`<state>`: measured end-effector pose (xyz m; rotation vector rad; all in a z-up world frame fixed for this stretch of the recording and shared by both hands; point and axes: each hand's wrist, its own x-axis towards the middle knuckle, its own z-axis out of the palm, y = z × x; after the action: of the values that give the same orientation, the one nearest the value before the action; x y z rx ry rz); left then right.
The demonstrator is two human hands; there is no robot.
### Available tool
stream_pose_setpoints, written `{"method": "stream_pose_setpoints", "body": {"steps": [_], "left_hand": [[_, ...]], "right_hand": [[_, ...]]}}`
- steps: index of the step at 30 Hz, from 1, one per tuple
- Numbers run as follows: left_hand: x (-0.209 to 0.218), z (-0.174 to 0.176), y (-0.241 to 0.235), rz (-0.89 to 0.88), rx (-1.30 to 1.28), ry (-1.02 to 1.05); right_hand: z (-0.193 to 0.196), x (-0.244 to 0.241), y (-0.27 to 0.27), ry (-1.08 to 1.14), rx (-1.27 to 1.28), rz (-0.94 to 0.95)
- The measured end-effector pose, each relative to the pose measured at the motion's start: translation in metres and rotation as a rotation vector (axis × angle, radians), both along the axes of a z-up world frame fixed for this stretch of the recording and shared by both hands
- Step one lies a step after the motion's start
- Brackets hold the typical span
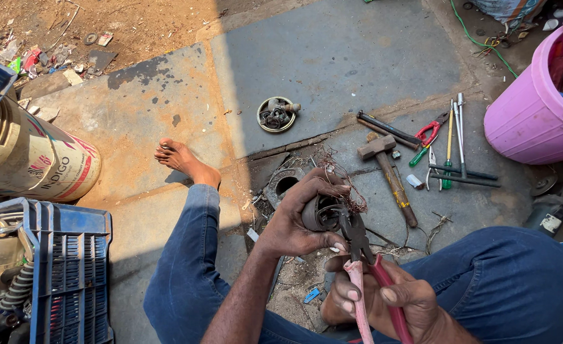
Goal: The person sits on the floor and uses pliers to pull and separate copper wire strands from a cylindrical metal component. The person repeatedly pulls the wire, rotates the component, and continues extracting the copper strands.
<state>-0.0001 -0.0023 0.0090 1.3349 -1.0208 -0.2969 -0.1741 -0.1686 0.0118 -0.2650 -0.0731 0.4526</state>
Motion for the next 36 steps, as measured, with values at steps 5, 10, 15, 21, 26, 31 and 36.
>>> {"method": "stream_pose_setpoints", "body": {"steps": [5,10,15,21,26,31,36], "left_hand": [[-0.003,-0.001,-0.001,-0.216,-0.157,0.405],[-0.004,-0.016,-0.007,-0.191,0.042,0.563],[-0.016,-0.034,-0.012,-0.032,-0.017,0.626],[-0.016,-0.051,-0.018,0.126,-0.003,0.594],[-0.013,-0.069,-0.022,0.24,0.053,0.565],[-0.015,-0.085,-0.022,0.289,0.062,0.566],[-0.015,-0.085,-0.022,0.29,0.108,0.605]], "right_hand": [[0.004,-0.001,0.005,0.078,0.101,0.14],[-0.008,0.005,0.003,0.097,-0.092,0.169],[-0.026,0.002,-0.002,0.071,-0.299,0.155],[-0.053,0.007,0.004,0.075,-0.55,0.052],[-0.071,0.012,0.003,0.023,-1.027,0.017],[-0.077,0.018,0.004,-0.072,-1.39,-0.094],[-0.077,0.025,0.005,-0.127,-1.795,-0.219]]}}
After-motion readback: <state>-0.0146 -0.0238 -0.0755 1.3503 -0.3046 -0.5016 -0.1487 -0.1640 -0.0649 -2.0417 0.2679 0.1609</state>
